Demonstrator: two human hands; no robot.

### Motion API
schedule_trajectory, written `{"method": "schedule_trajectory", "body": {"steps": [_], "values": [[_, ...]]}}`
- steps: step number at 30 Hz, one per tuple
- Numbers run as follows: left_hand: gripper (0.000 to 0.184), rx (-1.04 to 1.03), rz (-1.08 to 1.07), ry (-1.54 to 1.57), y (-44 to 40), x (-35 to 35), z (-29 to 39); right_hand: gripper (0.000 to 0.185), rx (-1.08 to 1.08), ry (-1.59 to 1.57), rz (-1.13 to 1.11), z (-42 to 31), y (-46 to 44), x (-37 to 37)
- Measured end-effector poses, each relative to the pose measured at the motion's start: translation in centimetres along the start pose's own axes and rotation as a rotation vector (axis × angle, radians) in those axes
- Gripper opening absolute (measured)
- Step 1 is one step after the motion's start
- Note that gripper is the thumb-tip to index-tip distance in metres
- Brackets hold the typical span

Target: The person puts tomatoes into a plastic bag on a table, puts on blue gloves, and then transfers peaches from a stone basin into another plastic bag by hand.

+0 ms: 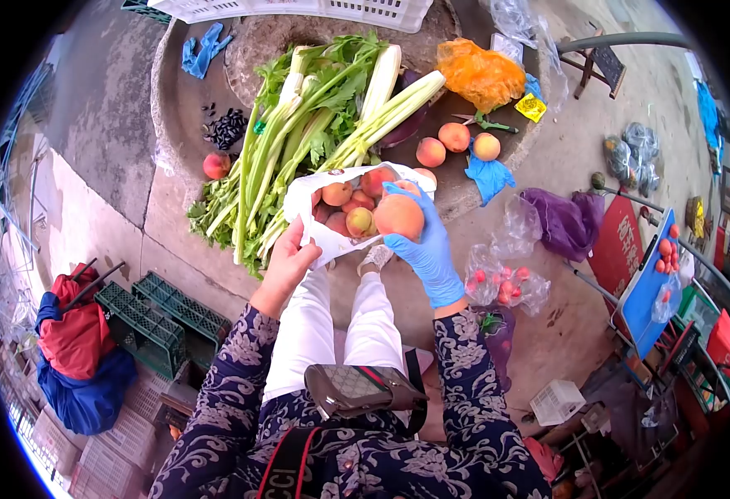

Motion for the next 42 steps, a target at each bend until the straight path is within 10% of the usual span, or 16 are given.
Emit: {"method": "schedule_trajectory", "body": {"steps": [5, 11, 22, 26, 30, 33, 42], "values": [[0.071, -0.067, 0.031, 0.078, 0.7, -1.0, 2.5, 0.059, 0.322, 0.692, 0.089, 1.9, 1.2, -7.1], [0.071, 0.016, 0.018, 0.082, 0.9, 0.4, 2.3, 0.029, 0.564, 0.527, 0.24, -1.6, -1.6, -0.4], [0.059, -0.016, -0.019, 0.033, -0.4, 0.4, 1.0, 0.074, 0.269, 1.488, 0.006, 8.0, -17.1, 5.1], [0.069, 0.009, -0.017, 0.041, -0.2, -0.3, 1.9, 0.056, 0.349, 1.277, -0.003, 8.8, -17.6, 6.3], [0.07, 0.038, 0.003, 0.044, -0.1, -0.4, 2.3, 0.051, -0.44, -0.043, 0.19, 9.1, -14.1, 9.4], [0.069, 0.036, 0.004, 0.065, -0.3, -0.4, 1.7, 0.049, -0.567, -0.924, 0.193, 5.6, -10.3, 7.5], [0.061, 0.121, 0.009, 0.081, 0.2, -0.5, 2.4, 0.056, -0.655, -1.175, -0.133, -0.2, -4.4, 0.5]]}}
Point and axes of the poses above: each hand's wrist, its own y-axis away from the middle knuckle, its own x-axis out of the back of the hand, z = x × y, the point moved 8 cm from there along -y, towards the middle knuckle, and after that the axes turned 15 degrees about z, right-handed, at the moved point
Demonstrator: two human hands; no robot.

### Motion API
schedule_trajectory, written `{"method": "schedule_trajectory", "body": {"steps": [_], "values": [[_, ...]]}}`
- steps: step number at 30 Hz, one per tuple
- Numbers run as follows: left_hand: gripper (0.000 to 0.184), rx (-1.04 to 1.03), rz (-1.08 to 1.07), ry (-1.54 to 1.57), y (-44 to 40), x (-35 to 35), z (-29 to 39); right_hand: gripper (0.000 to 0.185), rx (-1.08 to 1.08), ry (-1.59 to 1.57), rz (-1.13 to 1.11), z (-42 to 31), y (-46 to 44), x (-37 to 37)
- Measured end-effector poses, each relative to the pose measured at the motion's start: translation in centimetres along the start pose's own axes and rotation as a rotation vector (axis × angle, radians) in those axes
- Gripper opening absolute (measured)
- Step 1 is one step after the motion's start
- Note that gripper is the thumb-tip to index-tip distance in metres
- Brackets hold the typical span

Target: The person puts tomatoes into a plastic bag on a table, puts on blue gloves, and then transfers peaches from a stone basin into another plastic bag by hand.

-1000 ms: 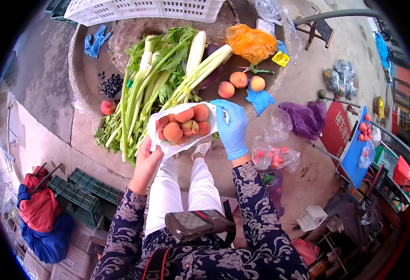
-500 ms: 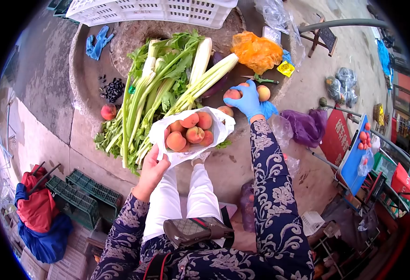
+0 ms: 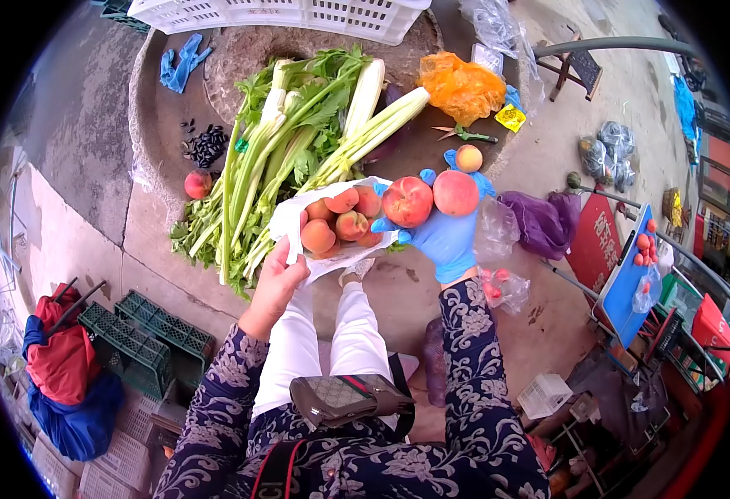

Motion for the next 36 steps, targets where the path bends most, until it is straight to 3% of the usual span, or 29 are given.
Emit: {"method": "schedule_trajectory", "body": {"steps": [3, 7, 8, 11, 14, 17, 18, 21, 22, 23, 24, 27, 29, 30, 33, 36], "values": [[0.048, -0.052, 0.02, 0.073, 0.3, -0.3, 0.7, 0.062, -0.126, 0.116, 0.008, 2.4, -0.1, 0.6], [0.05, -0.031, -0.002, 0.06, 0.4, 0.1, 0.1, 0.069, -0.178, 0.428, 0.119, 5.3, -0.3, 2.5], [0.056, -0.023, -0.022, 0.072, 0.5, 0.1, -0.2, 0.064, 0.007, 0.649, 0.338, 5.5, -0.2, 3.9], [0.07, -0.014, -0.075, 0.091, 0.6, 0.0, -0.7, 0.048, 0.367, 1.447, 0.287, 7.9, -0.8, 3.7], [0.068, -0.037, -0.072, 0.073, 0.5, 0.1, -1.0, 0.038, 0.923, 1.737, 0.166, 9.8, 1.4, -1.4], [0.057, -0.052, -0.007, 0.054, 0.1, 1.3, -1.5, 0.032, 1.026, 1.741, 0.155, 9.6, 2.7, -1.8], [0.051, -0.058, 0.022, 0.051, -0.1, 1.9, -1.6, 0.024, 0.937, 1.569, 0.096, 9.1, 2.6, -1.2], [0.034, -0.086, 0.053, 0.087, -0.1, 2.2, -0.9, 0.018, 0.864, 1.643, 0.337, 1.8, 2.5, 0.1], [0.035, -0.079, 0.045, 0.075, -0.2, 2.2, -1.1, 0.014, 1.155, 1.606, 0.432, -2.2, 1.9, 1.5], [0.036, -0.07, 0.041, 0.061, -0.2, 2.3, -1.4, 0.013, 1.309, 1.588, 0.492, -5.6, 1.4, 1.0], [0.037, -0.067, 0.044, 0.058, -0.2, 2.2, -1.5, 0.02, 1.578, 1.852, 0.504, -8.6, 0.4, 1.4], [0.043, -0.059, 0.068, 0.054, -0.4, 2.1, -1.7, 0.038, 1.185, 2.044, 0.96, -15.5, -5.3, 7.3], [0.049, -0.05, 0.098, 0.061, -0.6, 2.1, -1.8, 0.045, 1.13, 2.331, 1.097, -16.7, -6.9, 8.6], [0.049, -0.051, 0.105, 0.073, -0.6, 2.0, -1.7, 0.053, 1.121, 2.368, 1.073, -16.9, -7.1, 8.7], [0.05, -0.052, 0.098, 0.094, -0.4, 1.8, -1.6, 0.062, 0.629, 2.285, 0.984, -18.2, -8.3, 10.3], [0.048, -0.062, 0.077, 0.09, -0.6, 2.0, -1.8, 0.068, 0.685, 1.982, 0.817, -16.7, -5.6, 7.3]]}}
Point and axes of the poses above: each hand's wrist, its own y-axis away from the middle knuckle, its own x-axis out of the back of the hand, z = x × y, the point moved 8 cm from there along -y, towards the middle knuckle, and after that the axes turned 15 degrees about z, right-handed, at the moved point
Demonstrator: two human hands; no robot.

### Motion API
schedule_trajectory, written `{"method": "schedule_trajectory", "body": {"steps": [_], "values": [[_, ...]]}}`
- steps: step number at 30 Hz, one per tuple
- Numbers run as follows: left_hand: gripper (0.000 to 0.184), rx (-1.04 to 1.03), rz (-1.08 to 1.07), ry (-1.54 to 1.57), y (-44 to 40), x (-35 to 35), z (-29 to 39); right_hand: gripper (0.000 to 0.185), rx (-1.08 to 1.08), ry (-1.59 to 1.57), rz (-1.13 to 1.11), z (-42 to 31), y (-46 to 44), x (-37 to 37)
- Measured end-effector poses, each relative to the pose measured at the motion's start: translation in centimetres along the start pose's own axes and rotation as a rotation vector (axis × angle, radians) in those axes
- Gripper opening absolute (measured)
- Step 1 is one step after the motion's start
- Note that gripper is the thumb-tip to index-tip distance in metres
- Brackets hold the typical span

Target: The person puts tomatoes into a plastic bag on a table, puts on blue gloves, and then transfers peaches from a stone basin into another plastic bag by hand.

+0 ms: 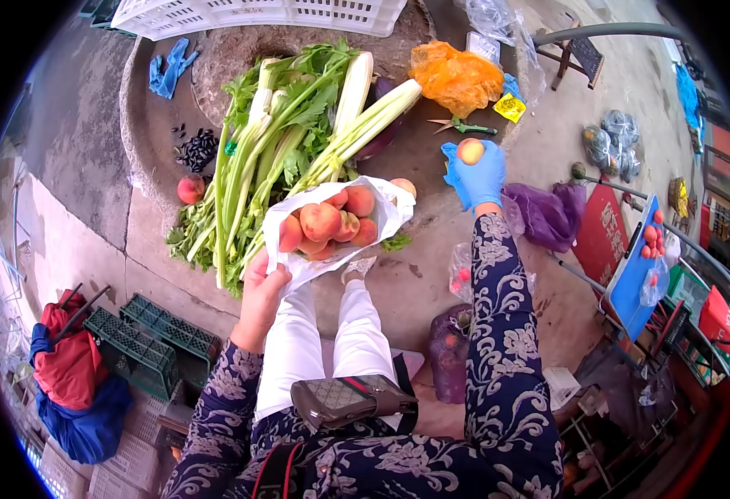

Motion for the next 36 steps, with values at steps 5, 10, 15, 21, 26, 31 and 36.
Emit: {"method": "schedule_trajectory", "body": {"steps": [5, 10, 15, 21, 26, 31, 36], "values": [[0.042, 0.009, 0.005, 0.006, 0.1, -0.3, 0.2, 0.082, -0.132, -1.363, -0.349, -6.5, 9.3, 2.3], [0.048, 0.024, -0.003, 0.017, 0.1, -0.3, 0.1, 0.093, -0.401, -1.697, -0.704, -10.2, 17.4, 0.1], [0.048, 0.012, -0.007, -0.024, 0.0, 0.3, -0.7, 0.077, -0.154, -1.302, -0.557, -10.0, 18.2, -2.2], [0.05, 0.029, 0.011, 0.061, 0.4, 1.3, -1.0, 0.039, 0.605, -0.319, 0.239, -11.8, 18.9, 0.5], [0.048, 0.069, 0.04, 0.121, 0.3, 3.2, -1.4, 0.056, 0.377, -0.084, 0.379, -3.1, 12.8, -1.6], [0.053, 0.068, 0.004, 0.149, -0.2, 3.1, -1.2, 0.071, 0.515, 0.026, -0.067, -1.6, 10.6, -9.4], [0.058, 0.052, 0.031, 0.126, 0.0, 1.8, -0.4, 0.058, -0.068, -0.587, -0.162, 2.9, 9.8, -6.7]]}}
Point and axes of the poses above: each hand's wrist, its own y-axis away from the middle knuckle, its own x-axis out of the back of the hand, z = x × y, the point moved 8 cm from there along -y, towards the middle knuckle, and after that the axes turned 15 degrees about z, right-handed, at the moved point
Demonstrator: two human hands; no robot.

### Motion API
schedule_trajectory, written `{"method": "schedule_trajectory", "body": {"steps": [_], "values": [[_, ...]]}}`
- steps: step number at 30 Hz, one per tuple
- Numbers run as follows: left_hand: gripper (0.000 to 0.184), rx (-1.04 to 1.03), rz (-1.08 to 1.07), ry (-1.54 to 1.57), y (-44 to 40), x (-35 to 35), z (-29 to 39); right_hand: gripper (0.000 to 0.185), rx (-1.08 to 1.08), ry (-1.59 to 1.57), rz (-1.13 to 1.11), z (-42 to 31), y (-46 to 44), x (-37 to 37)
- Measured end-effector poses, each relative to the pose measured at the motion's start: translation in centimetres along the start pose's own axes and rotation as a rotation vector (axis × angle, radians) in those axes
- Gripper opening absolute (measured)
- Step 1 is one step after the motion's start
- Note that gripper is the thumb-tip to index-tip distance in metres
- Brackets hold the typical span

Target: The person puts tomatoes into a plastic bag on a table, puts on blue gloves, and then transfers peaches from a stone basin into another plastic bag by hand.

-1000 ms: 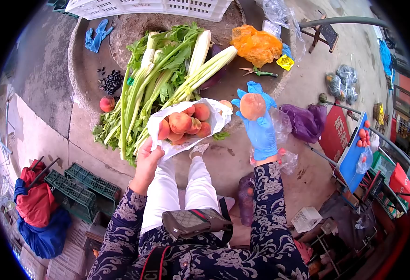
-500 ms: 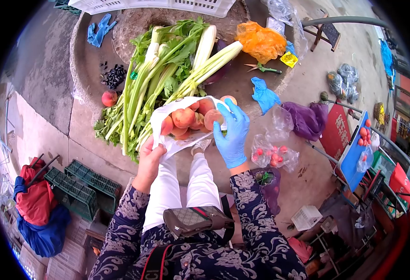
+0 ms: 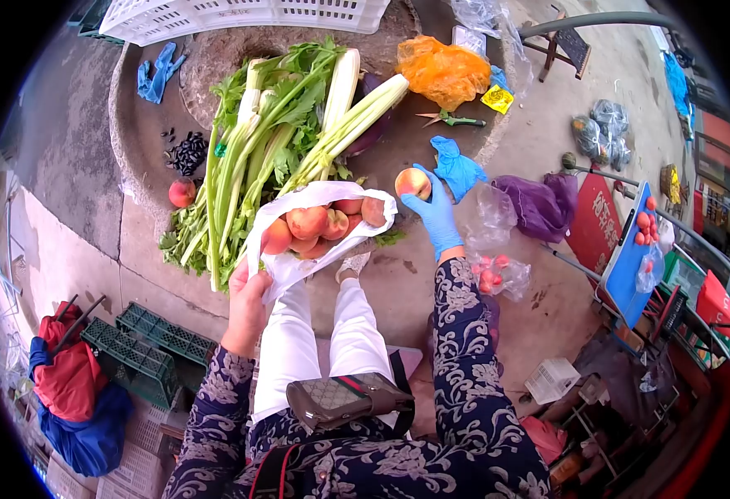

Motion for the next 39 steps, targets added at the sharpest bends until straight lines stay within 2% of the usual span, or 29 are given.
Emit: {"method": "schedule_trajectory", "body": {"steps": [1, 2, 5, 6, 9, 13, 14, 15, 16, 17, 19, 22, 24, 25, 26, 27, 28, 31, 34, 37, 39], "values": [[0.058, 0.008, -0.009, -0.003, 0.2, -0.1, -0.1, 0.058, -0.24, -0.217, -0.009, 0.3, 1.2, 0.8], [0.06, 0.008, -0.008, -0.005, 0.3, -0.4, -0.1, 0.065, -0.333, -0.532, -0.15, -1.2, 2.7, 0.3], [0.06, -0.002, -0.055, -0.007, 0.0, -0.2, -0.1, 0.076, -0.662, -1.06, -0.248, -3.3, 5.7, -1.4], [0.06, -0.002, -0.034, -0.012, 0.1, -0.6, 0.3, 0.084, -0.786, -1.139, -0.276, -3.5, 6.5, -2.2], [0.059, -0.002, -0.014, -0.009, 0.2, -0.4, 0.2, 0.085, -0.829, -1.189, -0.314, -4.1, 7.8, -3.8], [0.062, -0.027, 0.022, -0.038, 0.3, -0.3, 0.0, 0.084, -0.576, -0.655, -0.344, -6.4, 11.0, -6.6], [0.061, -0.026, 0.009, -0.03, 0.3, -0.2, 0.0, 0.073, -0.48, -0.473, -0.489, -5.2, 12.2, -7.9], [0.061, -0.025, -0.005, -0.02, 0.3, -0.3, 0.0, 0.062, -0.438, -0.31, -0.484, -6.7, 13.3, -8.8], [0.06, -0.024, -0.019, -0.009, 0.3, -0.4, 0.0, 0.055, -0.294, -0.229, -0.415, -7.7, 14.1, -10.2], [0.06, -0.016, -0.01, -0.003, 0.4, -0.5, 0.1, 0.056, 0.155, 0.207, -0.294, -8.5, 14.4, -10.6], [0.059, -0.001, 0.009, 0.008, 0.6, -0.7, 0.5, 0.042, 0.308, 0.336, -0.213, -12.7, 15.8, -10.5], [0.057, 0.001, -0.003, 0.002, 0.6, -0.2, 0.7, 0.026, 0.23, 0.078, -0.247, -13.0, 14.1, -8.5], [0.056, 0.015, -0.012, 0.02, 0.0, 1.0, -0.1, 0.018, 0.319, -0.005, 0.144, -12.8, 9.0, -4.6], [0.056, 0.022, -0.017, 0.03, -0.2, 1.4, -0.4, 0.018, 0.375, 0.033, 0.306, -11.4, 5.9, -3.0], [0.057, 0.022, 0.056, 0.049, 0.4, 0.5, 0.6, 0.026, 0.391, 0.217, 0.314, -10.9, 3.1, -2.4], [0.057, 0.03, 0.051, 0.034, 0.6, 0.3, 0.8, 0.042, 0.64, 0.48, 0.371, -10.1, 0.2, -2.6], [0.057, 0.035, 0.043, 0.021, 0.7, 0.3, 1.0, 0.056, 0.683, 0.7, 0.405, -9.3, -1.9, -3.4], [0.057, 0.0, 0.019, -0.068, 0.2, 1.1, 0.4, 0.06, 0.626, 0.783, 0.16, -6.0, -5.3, -7.4], [0.052, -0.006, 0.022, -0.086, 0.3, 1.3, 0.7, 0.053, 0.493, 0.787, 0.037, -4.6, -7.7, -7.7], [0.047, -0.004, 0.027, -0.127, 0.3, 2.0, 0.3, 0.051, 0.206, 0.098, 0.304, -4.9, -6.3, -4.2], [0.044, 0.008, 0.04, -0.135, 0.2, 1.9, 0.2, 0.054, -0.005, -0.326, 0.196, -11.7, 0.5, -3.5]]}}
Point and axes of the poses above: each hand's wrist, its own y-axis away from the middle knuckle, its own x-axis out of the back of the hand, z = x × y, the point moved 8 cm from there along -y, towards the middle knuckle, and after that the axes turned 15 degrees about z, right-handed, at the moved point
